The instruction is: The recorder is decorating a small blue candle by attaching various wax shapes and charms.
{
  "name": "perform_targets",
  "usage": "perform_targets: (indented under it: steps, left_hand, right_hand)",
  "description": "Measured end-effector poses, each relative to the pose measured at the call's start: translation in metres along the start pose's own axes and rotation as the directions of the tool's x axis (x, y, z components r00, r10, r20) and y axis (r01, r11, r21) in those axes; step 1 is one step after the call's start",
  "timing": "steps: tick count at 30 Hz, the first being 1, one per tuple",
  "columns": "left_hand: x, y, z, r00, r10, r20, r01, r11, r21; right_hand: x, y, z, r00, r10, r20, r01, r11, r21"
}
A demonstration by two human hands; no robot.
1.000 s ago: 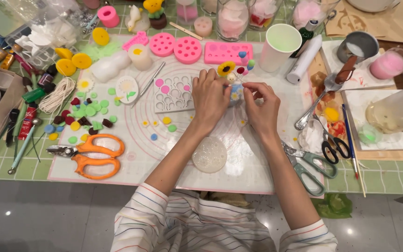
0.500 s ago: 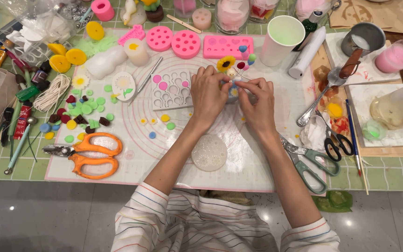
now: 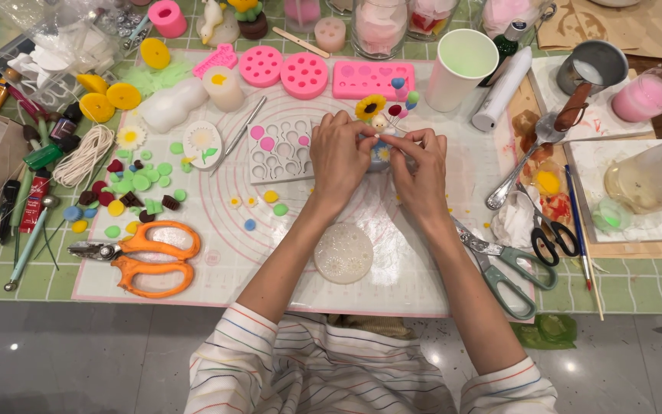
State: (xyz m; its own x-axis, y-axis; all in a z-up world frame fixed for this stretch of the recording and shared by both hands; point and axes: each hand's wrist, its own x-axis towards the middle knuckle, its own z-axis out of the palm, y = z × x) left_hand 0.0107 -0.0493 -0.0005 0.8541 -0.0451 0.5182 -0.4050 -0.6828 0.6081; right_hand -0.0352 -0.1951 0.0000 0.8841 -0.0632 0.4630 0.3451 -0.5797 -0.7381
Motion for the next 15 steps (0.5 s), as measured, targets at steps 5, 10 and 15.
perform_targets:
  steps: [5, 10, 15]
  left_hand:
    - [0.001, 0.001, 0.0, 1.0, 0.005, 0.002, -0.005, 1.0, 0.027]
    - [0.001, 0.001, -0.001, 1.0, 0.012, 0.017, -0.012, 1.0, -0.006]
    - [0.003, -0.002, 0.001, 0.997, -0.053, 0.059, 0.055, 0.998, -0.034]
  right_hand:
    - [-0.001, 0.009, 0.004, 1.0, -0.004, -0.003, 0.004, 0.999, 0.04]
    - [0.0, 0.013, 0.006, 1.0, -0.014, -0.011, 0.014, 0.998, 0.054]
    - [-0.001, 0.013, 0.006, 1.0, 0.023, -0.01, -0.023, 0.997, 0.071]
